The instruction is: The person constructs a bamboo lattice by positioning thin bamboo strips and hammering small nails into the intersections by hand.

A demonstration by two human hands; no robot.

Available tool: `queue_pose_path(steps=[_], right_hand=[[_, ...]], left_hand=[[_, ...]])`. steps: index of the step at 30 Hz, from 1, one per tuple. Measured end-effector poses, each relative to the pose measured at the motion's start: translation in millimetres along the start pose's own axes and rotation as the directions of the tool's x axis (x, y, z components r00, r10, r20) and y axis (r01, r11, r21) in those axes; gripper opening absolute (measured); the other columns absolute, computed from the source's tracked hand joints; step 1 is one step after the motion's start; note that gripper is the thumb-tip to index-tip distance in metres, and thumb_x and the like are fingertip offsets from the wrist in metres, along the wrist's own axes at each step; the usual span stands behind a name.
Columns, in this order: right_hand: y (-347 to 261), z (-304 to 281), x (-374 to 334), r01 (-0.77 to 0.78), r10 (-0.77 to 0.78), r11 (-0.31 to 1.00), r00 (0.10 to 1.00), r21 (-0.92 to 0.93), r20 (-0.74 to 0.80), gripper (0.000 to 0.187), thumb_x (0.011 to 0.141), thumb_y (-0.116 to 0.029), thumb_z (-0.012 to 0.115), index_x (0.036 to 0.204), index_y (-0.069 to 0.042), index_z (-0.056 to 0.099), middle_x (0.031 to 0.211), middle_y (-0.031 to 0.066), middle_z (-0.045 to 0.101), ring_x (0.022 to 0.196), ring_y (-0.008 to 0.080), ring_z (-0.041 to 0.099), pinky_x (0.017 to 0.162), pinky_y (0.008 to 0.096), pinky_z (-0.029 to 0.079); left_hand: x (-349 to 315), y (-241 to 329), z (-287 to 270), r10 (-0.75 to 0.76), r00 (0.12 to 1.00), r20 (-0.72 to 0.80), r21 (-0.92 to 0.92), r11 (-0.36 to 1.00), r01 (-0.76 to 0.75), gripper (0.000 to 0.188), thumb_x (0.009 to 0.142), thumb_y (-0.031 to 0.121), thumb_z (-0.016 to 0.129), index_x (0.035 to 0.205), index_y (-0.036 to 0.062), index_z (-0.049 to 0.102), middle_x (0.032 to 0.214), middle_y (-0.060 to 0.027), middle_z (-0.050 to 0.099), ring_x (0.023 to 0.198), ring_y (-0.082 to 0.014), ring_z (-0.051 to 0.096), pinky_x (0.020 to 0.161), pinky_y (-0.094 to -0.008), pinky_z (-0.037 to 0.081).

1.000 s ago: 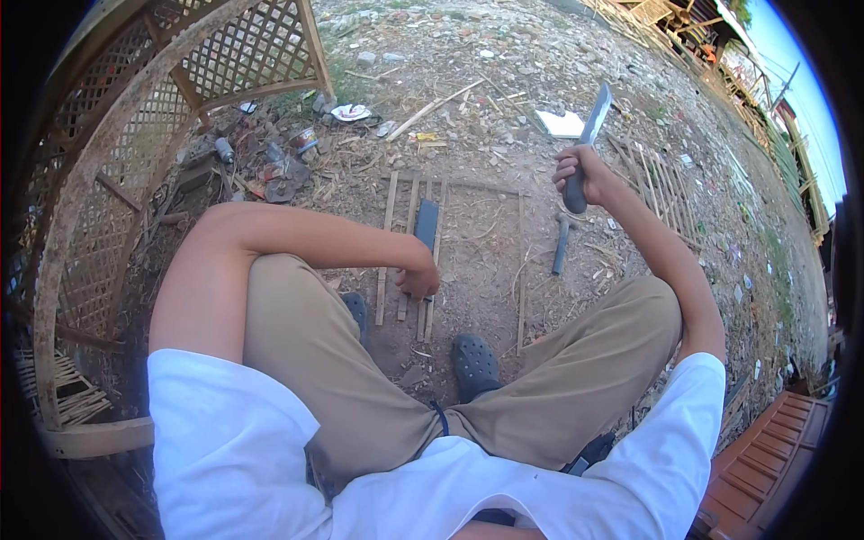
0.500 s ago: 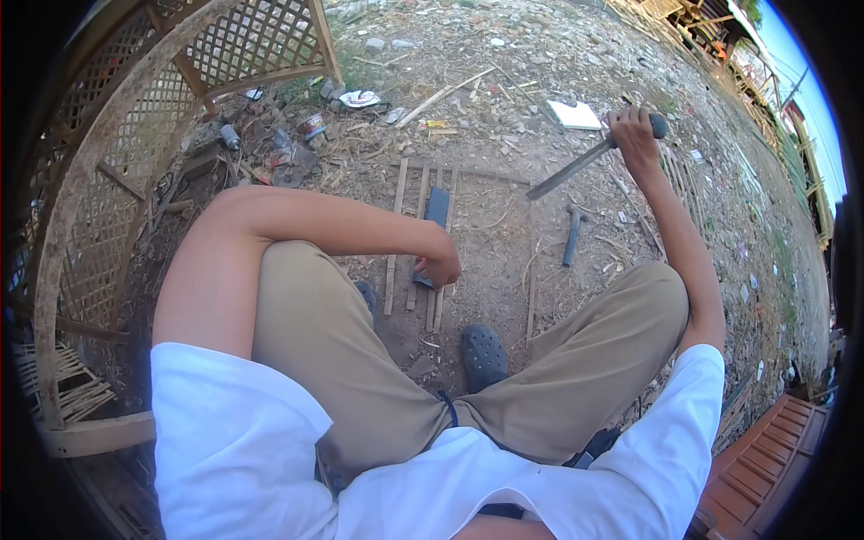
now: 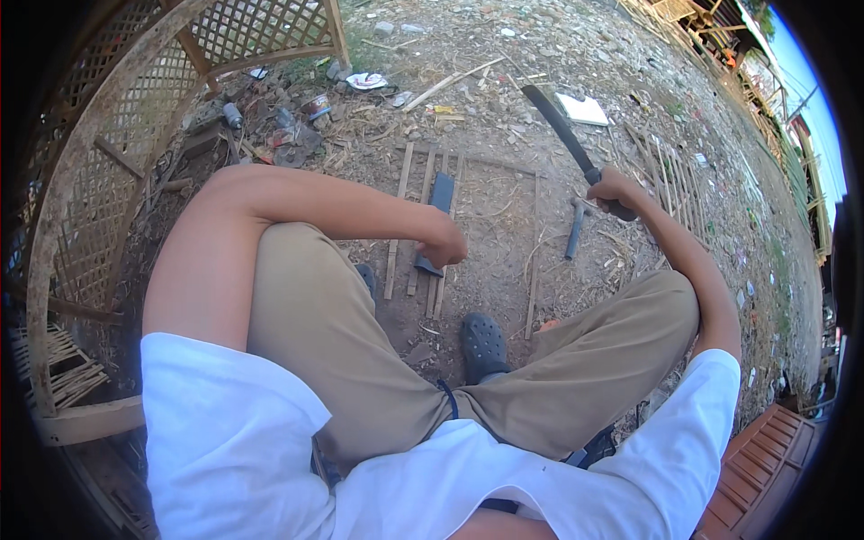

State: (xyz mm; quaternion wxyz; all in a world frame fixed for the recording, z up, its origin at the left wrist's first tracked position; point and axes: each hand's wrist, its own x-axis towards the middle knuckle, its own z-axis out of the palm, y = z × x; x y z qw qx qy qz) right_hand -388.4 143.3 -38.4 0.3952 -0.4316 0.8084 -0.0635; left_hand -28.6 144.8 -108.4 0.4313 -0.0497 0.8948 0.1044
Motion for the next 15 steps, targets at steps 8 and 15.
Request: queue_pose_path(steps=[8, 15], right_hand=[[-20.4, -7.3, -12.5, -0.027, -0.833, 0.116, 0.541, -0.993, -0.112, 0.008, 0.084, -0.006, 0.057, 0.092, -0.009, 0.060, 0.086, 0.0109, 0.067, 0.088, 0.0252, 0.065, 0.080, 0.0428, 0.047], [-40.7, 29.9, -24.5, 0.044, -0.920, -0.145, 0.361, -0.989, 0.151, 0.012, 0.087, -0.007, 0.058, 0.099, -0.008, 0.060, 0.088, 0.0084, 0.068, 0.093, 0.0236, 0.065, 0.087, 0.0430, 0.048]], left_hand=[[-20.7, 17.3, -34.9, -0.056, 0.448, -0.892, -0.135, 0.980, -0.147, 0.027, 0.082, 0.015, 0.062, 0.103, 0.0016, 0.051, 0.092, -0.0173, 0.058, 0.090, -0.0356, 0.062, 0.078, -0.0467, 0.050], [3.2, 12.4, -22.1, -0.183, 0.273, -0.944, -0.256, 0.930, -0.263, 0.058, 0.091, 0.037, 0.064, 0.126, -0.0008, 0.038, 0.118, -0.0247, 0.044, 0.112, -0.0390, 0.050, 0.092, -0.0456, 0.044]])
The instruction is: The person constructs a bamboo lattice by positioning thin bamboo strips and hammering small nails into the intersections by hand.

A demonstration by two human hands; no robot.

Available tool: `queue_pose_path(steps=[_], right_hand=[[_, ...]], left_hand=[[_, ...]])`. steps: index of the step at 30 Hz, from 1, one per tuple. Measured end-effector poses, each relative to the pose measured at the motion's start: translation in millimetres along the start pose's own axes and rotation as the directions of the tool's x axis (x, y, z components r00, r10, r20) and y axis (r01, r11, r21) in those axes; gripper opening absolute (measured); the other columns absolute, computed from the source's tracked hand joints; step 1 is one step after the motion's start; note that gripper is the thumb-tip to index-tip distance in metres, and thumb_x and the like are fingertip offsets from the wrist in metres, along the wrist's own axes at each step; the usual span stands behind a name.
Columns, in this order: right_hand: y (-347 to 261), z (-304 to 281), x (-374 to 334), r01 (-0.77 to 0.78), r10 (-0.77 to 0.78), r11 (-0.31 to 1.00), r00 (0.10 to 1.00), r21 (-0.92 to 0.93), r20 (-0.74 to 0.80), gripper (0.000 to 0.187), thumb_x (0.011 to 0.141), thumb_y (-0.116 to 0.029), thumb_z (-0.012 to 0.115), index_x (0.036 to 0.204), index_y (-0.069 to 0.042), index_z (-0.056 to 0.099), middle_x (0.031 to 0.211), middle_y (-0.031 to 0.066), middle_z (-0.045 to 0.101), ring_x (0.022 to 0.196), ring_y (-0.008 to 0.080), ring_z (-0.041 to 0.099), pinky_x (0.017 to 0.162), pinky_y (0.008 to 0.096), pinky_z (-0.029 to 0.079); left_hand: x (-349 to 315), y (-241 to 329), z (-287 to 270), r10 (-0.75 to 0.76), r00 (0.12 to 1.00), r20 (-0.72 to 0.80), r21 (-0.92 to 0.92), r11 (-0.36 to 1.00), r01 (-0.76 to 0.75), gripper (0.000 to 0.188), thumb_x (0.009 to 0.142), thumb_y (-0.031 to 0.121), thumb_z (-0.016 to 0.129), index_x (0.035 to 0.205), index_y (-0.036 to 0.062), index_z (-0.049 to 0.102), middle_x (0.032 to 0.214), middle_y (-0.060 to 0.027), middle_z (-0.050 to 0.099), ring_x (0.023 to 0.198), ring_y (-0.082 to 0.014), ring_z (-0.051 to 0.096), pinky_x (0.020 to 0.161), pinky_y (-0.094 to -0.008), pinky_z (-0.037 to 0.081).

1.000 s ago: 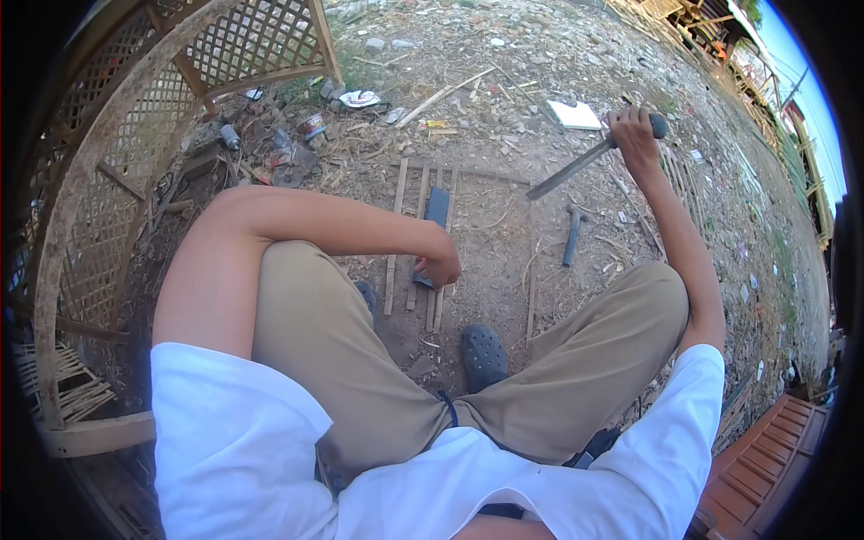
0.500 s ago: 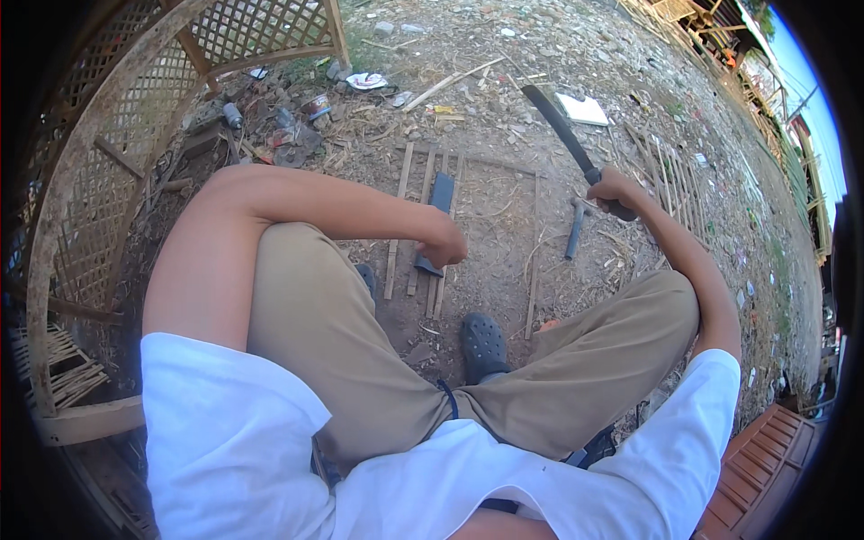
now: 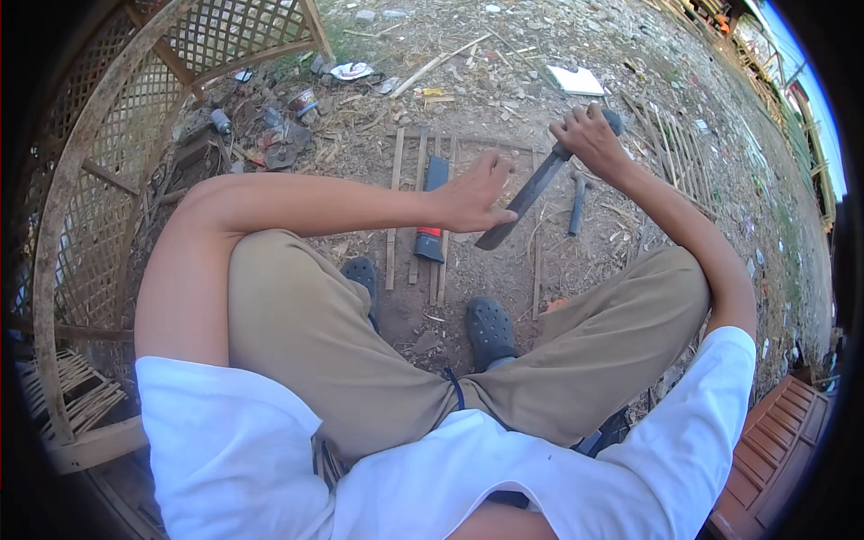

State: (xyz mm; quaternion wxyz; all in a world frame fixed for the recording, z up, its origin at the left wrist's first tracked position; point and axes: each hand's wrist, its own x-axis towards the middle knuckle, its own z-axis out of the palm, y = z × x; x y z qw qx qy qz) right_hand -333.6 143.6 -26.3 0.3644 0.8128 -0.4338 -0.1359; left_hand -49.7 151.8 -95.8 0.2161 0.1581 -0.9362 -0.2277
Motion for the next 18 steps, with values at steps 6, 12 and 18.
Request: queue_pose_path(steps=[6, 12, 18], right_hand=[[-17.1, -5.8, 13.8, -0.068, 0.063, 0.958, 0.998, 0.280, 0.026, 0.013, 0.084, -0.004, 0.059, 0.096, -0.010, 0.058, 0.082, 0.0081, 0.065, 0.087, 0.0268, 0.065, 0.078, 0.0459, 0.045], [-26.7, -2.2, 9.1, -0.170, 0.063, 0.850, 0.973, 0.498, 0.224, 0.014, 0.077, -0.003, 0.061, 0.091, -0.007, 0.059, 0.079, 0.0111, 0.065, 0.080, 0.0342, 0.066, 0.069, 0.0498, 0.049], [-31.5, -1.5, 12.6, -0.254, -0.083, 0.816, 0.838, 0.520, 0.540, 0.015, 0.073, -0.006, 0.062, 0.087, -0.003, 0.066, 0.089, 0.0149, 0.070, 0.092, 0.0345, 0.068, 0.074, 0.0466, 0.054]], left_hand=[[-9.6, -7.6, 9.5, -0.400, 0.891, 0.217, -0.313, 0.836, 0.451, 0.064, 0.092, 0.052, 0.063, 0.123, 0.0003, 0.041, 0.103, -0.0186, 0.054, 0.097, -0.0276, 0.057, 0.083, -0.0396, 0.046], [-7.0, -17.5, -2.3, -0.494, 0.808, 0.322, -0.335, 0.739, 0.585, 0.050, 0.098, 0.050, 0.054, 0.115, 0.0030, 0.049, 0.086, -0.0105, 0.059, 0.080, -0.0210, 0.057, 0.074, -0.0374, 0.045], [-11.3, -31.2, 3.2, -0.433, 0.857, 0.280, -0.259, 0.826, 0.502, 0.044, 0.104, 0.047, 0.041, 0.108, 0.0059, 0.056, 0.082, -0.0088, 0.056, 0.081, -0.0194, 0.054, 0.076, -0.0370, 0.044]])
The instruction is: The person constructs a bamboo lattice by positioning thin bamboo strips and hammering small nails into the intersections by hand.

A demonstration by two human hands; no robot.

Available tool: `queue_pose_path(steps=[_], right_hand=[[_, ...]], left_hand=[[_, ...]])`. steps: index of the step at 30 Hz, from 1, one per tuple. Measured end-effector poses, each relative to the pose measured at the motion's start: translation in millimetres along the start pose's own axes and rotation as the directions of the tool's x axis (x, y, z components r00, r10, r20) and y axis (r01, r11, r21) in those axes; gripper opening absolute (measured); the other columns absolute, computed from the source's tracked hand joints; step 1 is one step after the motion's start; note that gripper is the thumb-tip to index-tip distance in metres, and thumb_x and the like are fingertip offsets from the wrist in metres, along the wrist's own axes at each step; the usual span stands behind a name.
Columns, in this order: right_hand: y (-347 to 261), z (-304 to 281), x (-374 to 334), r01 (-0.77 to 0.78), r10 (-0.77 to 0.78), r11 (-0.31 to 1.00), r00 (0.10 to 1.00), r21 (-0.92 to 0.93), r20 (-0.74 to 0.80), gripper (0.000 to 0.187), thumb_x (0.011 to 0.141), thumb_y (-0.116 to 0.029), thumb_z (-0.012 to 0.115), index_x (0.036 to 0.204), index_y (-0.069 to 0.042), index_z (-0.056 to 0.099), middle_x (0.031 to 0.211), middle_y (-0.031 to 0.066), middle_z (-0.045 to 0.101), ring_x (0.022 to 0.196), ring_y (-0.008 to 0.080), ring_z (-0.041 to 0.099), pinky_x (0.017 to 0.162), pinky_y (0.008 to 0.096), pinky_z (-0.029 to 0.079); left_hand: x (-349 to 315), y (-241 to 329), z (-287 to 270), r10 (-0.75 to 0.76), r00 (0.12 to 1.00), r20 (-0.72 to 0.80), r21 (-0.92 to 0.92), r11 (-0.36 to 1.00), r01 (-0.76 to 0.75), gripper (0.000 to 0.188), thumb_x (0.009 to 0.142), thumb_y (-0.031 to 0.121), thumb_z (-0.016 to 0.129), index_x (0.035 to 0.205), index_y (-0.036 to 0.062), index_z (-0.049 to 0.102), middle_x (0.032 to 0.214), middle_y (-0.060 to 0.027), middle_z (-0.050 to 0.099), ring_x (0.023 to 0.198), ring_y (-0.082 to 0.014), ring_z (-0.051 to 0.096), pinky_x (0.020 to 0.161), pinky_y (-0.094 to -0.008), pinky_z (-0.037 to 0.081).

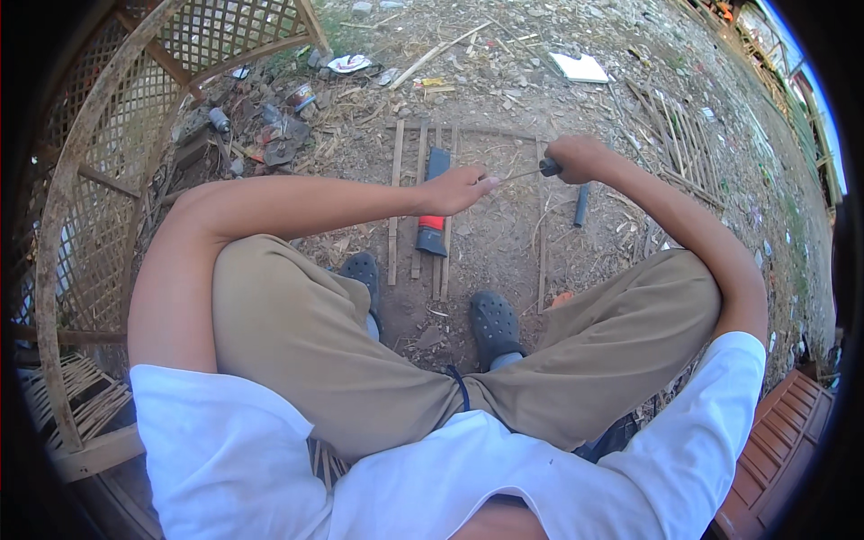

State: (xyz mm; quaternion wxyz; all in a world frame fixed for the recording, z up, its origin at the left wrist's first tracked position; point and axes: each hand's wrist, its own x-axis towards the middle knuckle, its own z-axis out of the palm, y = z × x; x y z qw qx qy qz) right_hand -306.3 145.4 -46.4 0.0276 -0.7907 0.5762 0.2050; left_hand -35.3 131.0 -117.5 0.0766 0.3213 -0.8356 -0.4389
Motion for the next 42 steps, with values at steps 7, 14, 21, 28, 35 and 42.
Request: queue_pose_path(steps=[7, 14, 21, 28, 35, 42], right_hand=[[24.5, 16.4, 1.6, 0.114, -0.181, 0.978, 0.882, 0.175, 0.436, 0.025, 0.075, -0.021, 0.078, 0.087, -0.003, 0.066, 0.080, 0.0087, 0.067, 0.074, 0.0252, 0.067, 0.063, 0.0396, 0.053], [18.9, 5.1, 3.6, -0.033, -0.129, 0.972, 0.758, 0.235, 0.640, 0.026, 0.080, -0.025, 0.079, 0.085, -0.004, 0.066, 0.071, 0.0051, 0.063, 0.063, 0.0178, 0.061, 0.057, 0.0334, 0.051], [12.2, -10.6, -8.0, -0.169, -0.122, 0.947, 0.595, 0.272, 0.795, 0.030, 0.079, -0.030, 0.083, 0.091, -0.006, 0.071, 0.075, 0.0013, 0.063, 0.066, 0.0121, 0.057, 0.059, 0.0290, 0.048], [6.8, -9.7, -6.6, -0.222, -0.172, 0.924, 0.488, 0.312, 0.856, 0.026, 0.081, -0.027, 0.081, 0.090, -0.005, 0.069, 0.071, -0.0015, 0.060, 0.059, 0.0084, 0.050, 0.053, 0.0265, 0.042], [3.2, -17.6, -6.0, -0.198, -0.164, 0.935, 0.497, 0.295, 0.852, 0.028, 0.081, -0.026, 0.081, 0.092, -0.004, 0.069, 0.071, -0.0011, 0.060, 0.060, 0.0092, 0.051, 0.055, 0.0266, 0.043], [8.6, -12.7, -5.2, -0.191, -0.163, 0.936, 0.512, 0.297, 0.843, 0.030, 0.080, -0.028, 0.082, 0.092, -0.004, 0.069, 0.070, -0.0003, 0.059, 0.060, 0.0095, 0.051, 0.055, 0.0273, 0.043]], left_hand=[[2.8, 18.1, 6.8, 0.015, 0.973, 0.229, -0.141, 0.990, 0.018, 0.051, 0.106, 0.048, 0.032, 0.098, 0.0056, 0.060, 0.073, -0.0016, 0.047, 0.068, -0.0122, 0.045, 0.065, -0.0308, 0.040], [-1.0, 25.0, -3.1, 0.038, 0.950, 0.310, -0.172, 0.985, 0.016, 0.053, 0.107, 0.048, 0.029, 0.099, 0.0054, 0.059, 0.067, 0.0029, 0.042, 0.059, -0.0099, 0.038, 0.055, -0.0282, 0.037], [-12.5, 39.5, -11.4, -0.051, 0.890, 0.452, -0.317, 0.924, 0.214, 0.051, 0.107, 0.048, 0.028, 0.099, 0.0066, 0.056, 0.067, 0.0033, 0.043, 0.051, -0.0079, 0.033, 0.045, -0.0253, 0.031], [-12.0, 32.2, -8.0, -0.035, 0.883, 0.468, -0.301, 0.933, 0.197, 0.050, 0.108, 0.045, 0.028, 0.097, 0.0050, 0.056, 0.066, 0.0011, 0.046, 0.048, -0.0088, 0.042, 0.045, -0.0279, 0.040], [-11.6, 24.0, -5.2, 0.021, 0.901, 0.433, -0.309, 0.943, 0.126, 0.053, 0.108, 0.044, 0.027, 0.099, 0.0022, 0.058, 0.067, -0.0026, 0.053, 0.046, -0.0120, 0.049, 0.046, -0.0292, 0.045], [-14.8, 26.6, -7.3, 0.043, 0.901, 0.431, -0.325, 0.939, 0.111, 0.058, 0.108, 0.047, 0.024, 0.102, 0.0014, 0.061, 0.066, -0.0046, 0.055, 0.044, -0.0126, 0.052, 0.045, -0.0292, 0.047]])
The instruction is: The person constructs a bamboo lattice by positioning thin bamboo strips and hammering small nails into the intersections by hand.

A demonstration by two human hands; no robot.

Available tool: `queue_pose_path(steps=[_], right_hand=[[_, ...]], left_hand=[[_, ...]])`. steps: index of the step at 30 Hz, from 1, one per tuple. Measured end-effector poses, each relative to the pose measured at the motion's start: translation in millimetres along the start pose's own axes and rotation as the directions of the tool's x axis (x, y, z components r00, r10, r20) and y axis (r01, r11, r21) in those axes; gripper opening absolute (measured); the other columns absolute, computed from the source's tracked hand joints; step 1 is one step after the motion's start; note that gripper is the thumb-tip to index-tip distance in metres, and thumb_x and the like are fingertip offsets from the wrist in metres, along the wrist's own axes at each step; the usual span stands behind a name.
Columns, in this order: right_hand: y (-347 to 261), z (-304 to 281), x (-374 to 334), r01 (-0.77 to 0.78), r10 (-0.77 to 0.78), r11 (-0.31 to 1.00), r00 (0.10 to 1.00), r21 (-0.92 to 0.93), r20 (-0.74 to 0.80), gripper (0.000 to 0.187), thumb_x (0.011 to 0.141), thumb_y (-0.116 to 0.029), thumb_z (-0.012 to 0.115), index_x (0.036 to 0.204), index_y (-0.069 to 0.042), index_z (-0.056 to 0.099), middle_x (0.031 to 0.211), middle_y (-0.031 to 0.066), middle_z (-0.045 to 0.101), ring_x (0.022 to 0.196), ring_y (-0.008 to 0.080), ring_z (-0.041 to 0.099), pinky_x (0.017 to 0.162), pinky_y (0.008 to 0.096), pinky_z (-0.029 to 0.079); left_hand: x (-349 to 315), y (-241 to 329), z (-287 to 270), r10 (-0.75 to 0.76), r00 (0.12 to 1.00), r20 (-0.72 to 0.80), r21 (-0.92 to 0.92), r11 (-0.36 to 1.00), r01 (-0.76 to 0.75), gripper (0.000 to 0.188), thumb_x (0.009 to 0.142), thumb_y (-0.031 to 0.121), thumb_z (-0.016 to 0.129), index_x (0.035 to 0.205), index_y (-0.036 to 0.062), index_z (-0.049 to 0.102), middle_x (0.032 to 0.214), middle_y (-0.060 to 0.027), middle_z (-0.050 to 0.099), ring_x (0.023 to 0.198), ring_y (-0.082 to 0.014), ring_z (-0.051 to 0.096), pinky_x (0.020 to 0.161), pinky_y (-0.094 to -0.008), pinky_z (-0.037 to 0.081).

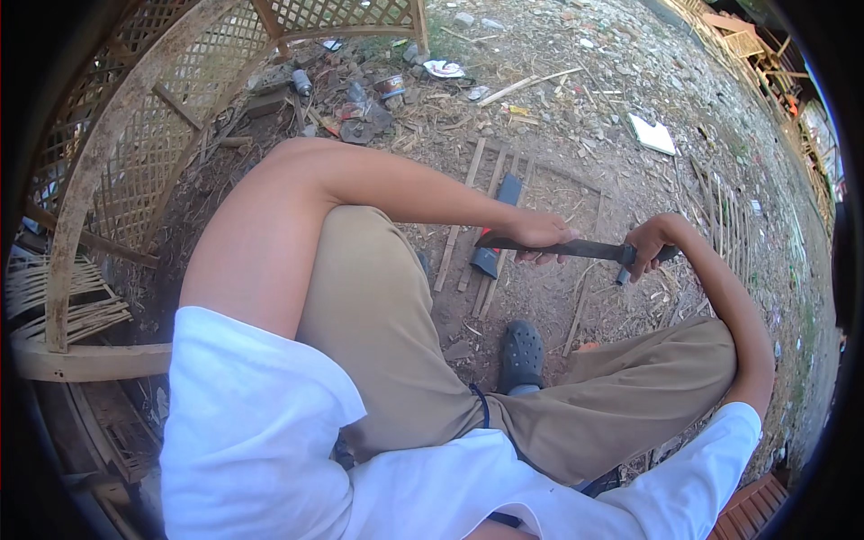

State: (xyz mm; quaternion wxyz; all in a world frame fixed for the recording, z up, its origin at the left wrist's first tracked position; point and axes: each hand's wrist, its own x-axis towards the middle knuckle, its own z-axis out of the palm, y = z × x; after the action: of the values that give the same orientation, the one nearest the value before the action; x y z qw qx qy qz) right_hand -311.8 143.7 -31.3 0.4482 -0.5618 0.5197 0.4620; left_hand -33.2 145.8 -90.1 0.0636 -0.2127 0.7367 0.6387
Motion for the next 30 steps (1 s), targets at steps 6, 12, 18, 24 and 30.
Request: queue_pose_path(steps=[6, 12, 18, 24, 30], right_hand=[[4.2, -2.3, 3.5, 0.011, -0.011, 1.000, 1.000, 0.002, 0.025, 0.030, 0.079, -0.028, 0.083, 0.092, -0.005, 0.070, 0.071, -0.0005, 0.059, 0.060, 0.0101, 0.050, 0.054, 0.0278, 0.043], [6.7, -2.4, 3.8, 0.010, -0.011, 0.999, 0.999, 0.040, 0.040, 0.030, 0.079, -0.027, 0.083, 0.092, -0.005, 0.069, 0.072, -0.0006, 0.059, 0.062, 0.0101, 0.051, 0.055, 0.0276, 0.044], [10.3, -3.4, 9.1, 0.004, -0.005, 1.000, 0.999, 0.008, 0.042, 0.031, 0.079, -0.029, 0.083, 0.092, -0.005, 0.069, 0.072, 0.0002, 0.059, 0.062, 0.0104, 0.053, 0.056, 0.0272, 0.045], [11.4, -3.7, 8.0, 0.012, -0.013, 1.000, 0.999, 0.022, 0.041, 0.033, 0.078, -0.030, 0.083, 0.094, -0.004, 0.070, 0.074, 0.0013, 0.061, 0.063, 0.0105, 0.053, 0.057, 0.0275, 0.046], [7.5, -4.3, 5.9, -0.027, 0.027, 1.000, 0.999, 0.013, 0.018, 0.031, 0.079, -0.028, 0.082, 0.095, -0.005, 0.070, 0.074, 0.0017, 0.061, 0.063, 0.0104, 0.054, 0.057, 0.0276, 0.046]], left_hand=[[2.6, -0.9, -3.6, 0.040, 0.999, -0.018, 0.060, 0.997, -0.039, 0.059, 0.107, 0.046, 0.026, 0.100, 0.0007, 0.062, 0.068, -0.0037, 0.058, 0.045, -0.0116, 0.051, 0.044, -0.0282, 0.045], [7.3, -3.7, -5.4, 0.028, 1.000, -0.013, 0.063, 0.998, -0.027, 0.057, 0.107, 0.047, 0.029, 0.100, 0.0005, 0.062, 0.067, -0.0033, 0.058, 0.045, -0.0106, 0.051, 0.044, -0.0271, 0.044], [9.9, -7.4, -4.4, 0.073, 0.997, -0.017, 0.098, 0.993, -0.071, 0.059, 0.107, 0.048, 0.031, 0.099, -0.0009, 0.062, 0.067, -0.0033, 0.058, 0.046, -0.0106, 0.052, 0.044, -0.0272, 0.044], [11.3, -7.6, -6.4, 0.052, 0.999, -0.010, 0.064, 0.997, -0.051, 0.059, 0.106, 0.049, 0.032, 0.098, -0.0007, 0.061, 0.067, -0.0028, 0.058, 0.046, -0.0100, 0.051, 0.045, -0.0270, 0.044], [10.1, -7.1, -2.3, 0.070, 0.997, -0.009, 0.158, 0.985, -0.068, 0.055, 0.106, 0.048, 0.032, 0.097, 0.0009, 0.060, 0.068, -0.0029, 0.057, 0.046, -0.0107, 0.050, 0.045, -0.0278, 0.044]])
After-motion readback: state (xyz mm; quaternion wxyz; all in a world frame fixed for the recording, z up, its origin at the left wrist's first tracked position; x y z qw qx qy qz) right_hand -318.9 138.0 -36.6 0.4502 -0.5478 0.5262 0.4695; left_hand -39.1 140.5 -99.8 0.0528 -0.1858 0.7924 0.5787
